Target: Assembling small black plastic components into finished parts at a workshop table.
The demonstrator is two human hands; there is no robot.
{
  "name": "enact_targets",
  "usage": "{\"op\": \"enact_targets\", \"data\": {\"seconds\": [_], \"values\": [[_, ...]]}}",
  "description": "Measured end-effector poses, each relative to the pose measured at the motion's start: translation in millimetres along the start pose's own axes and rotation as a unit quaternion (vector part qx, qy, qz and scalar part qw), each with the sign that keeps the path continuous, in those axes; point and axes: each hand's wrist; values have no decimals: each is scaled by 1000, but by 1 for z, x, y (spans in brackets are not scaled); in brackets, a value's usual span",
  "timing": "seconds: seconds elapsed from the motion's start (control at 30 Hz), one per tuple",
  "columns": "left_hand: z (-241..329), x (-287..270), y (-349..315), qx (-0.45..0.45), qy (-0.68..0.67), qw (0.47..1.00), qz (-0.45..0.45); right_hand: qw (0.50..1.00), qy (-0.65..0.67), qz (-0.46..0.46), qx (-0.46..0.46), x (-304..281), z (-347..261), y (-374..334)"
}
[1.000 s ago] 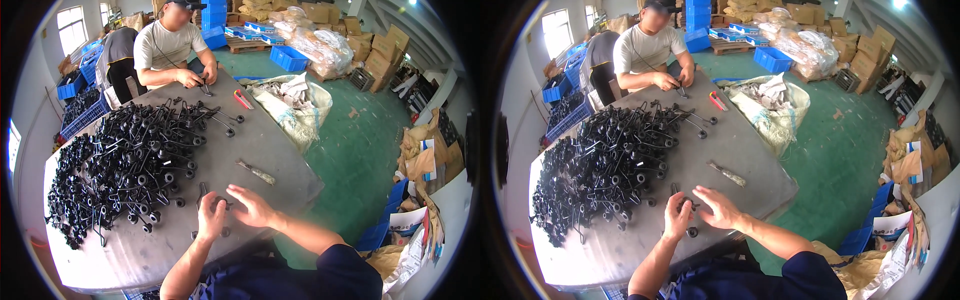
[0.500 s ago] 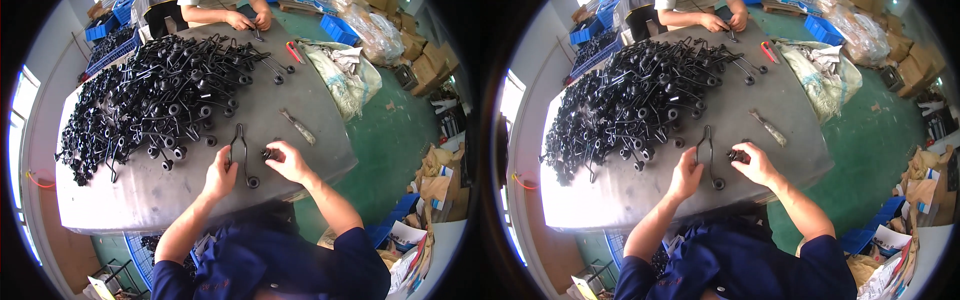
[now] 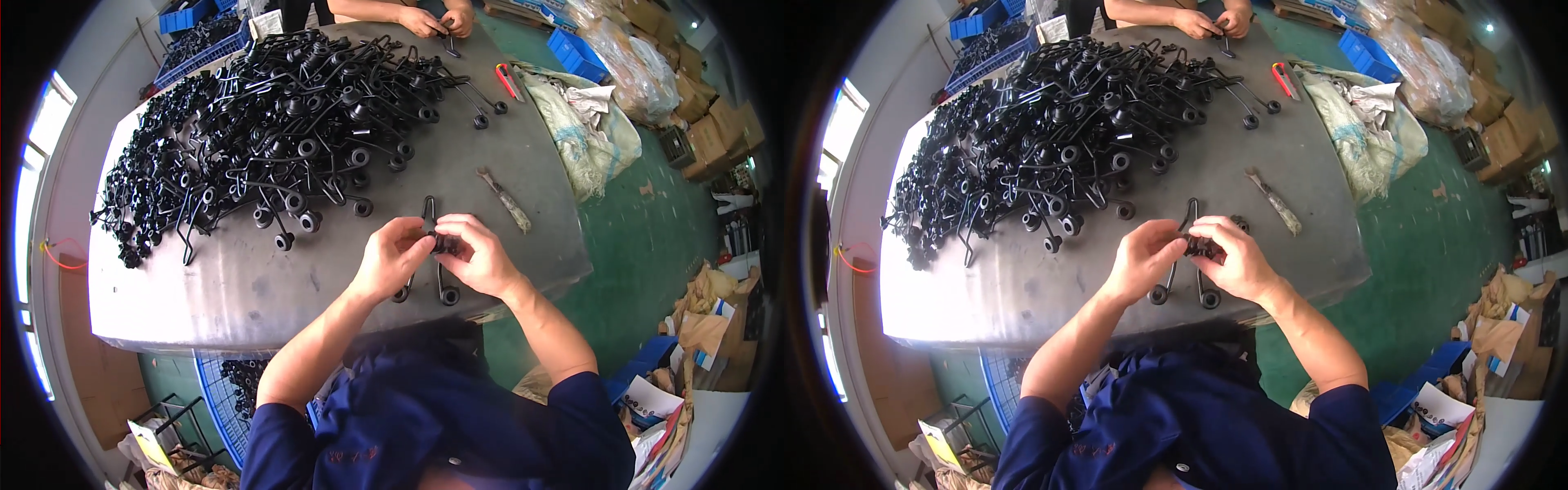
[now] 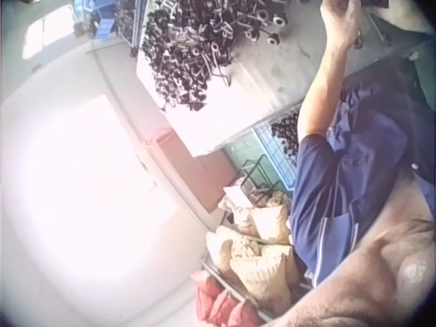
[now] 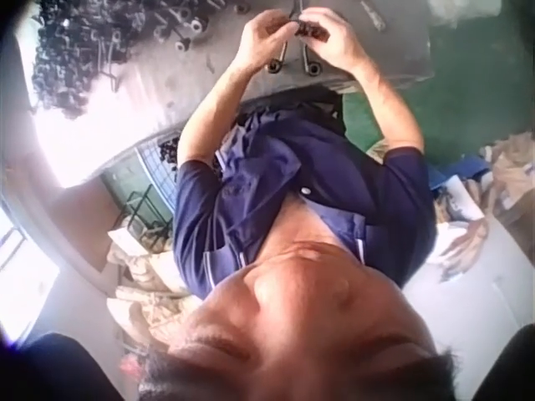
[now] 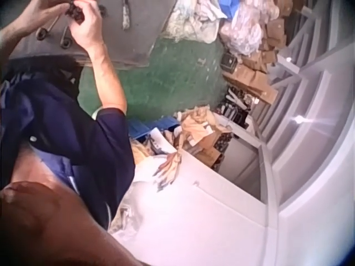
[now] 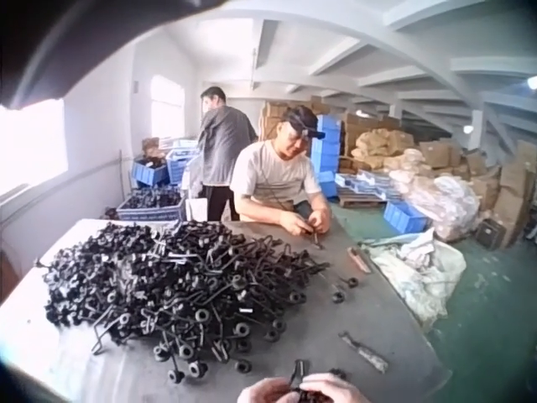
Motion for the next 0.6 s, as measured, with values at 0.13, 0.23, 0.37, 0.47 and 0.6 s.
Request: {"op": "enact_targets", "data": {"seconds": [0.13,0.23,0.37,0.47,0.6], "values": [[5,1,13,-42,-50,998,-14,999,-34,1,-17,8,-4,7],[-7,-3,16,-58,4,998,28,997,-71,7,-24,11,-7,10],[-19,-7,12,-64,154,986,-4,990,-137,-37,-5,14,-8,10],[-21,-8,13,-203,24,979,2,983,-174,-53,-4,19,-8,12],[-26,-6,15,-220,0,975,10,973,-220,-62,7,22,-6,17]]}}
Point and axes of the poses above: each hand's wrist, its own y-axis towards the middle knuckle, its own x-axis out of the palm, z = x × y, and after that the axes turned 7 degrees about x, right-handed
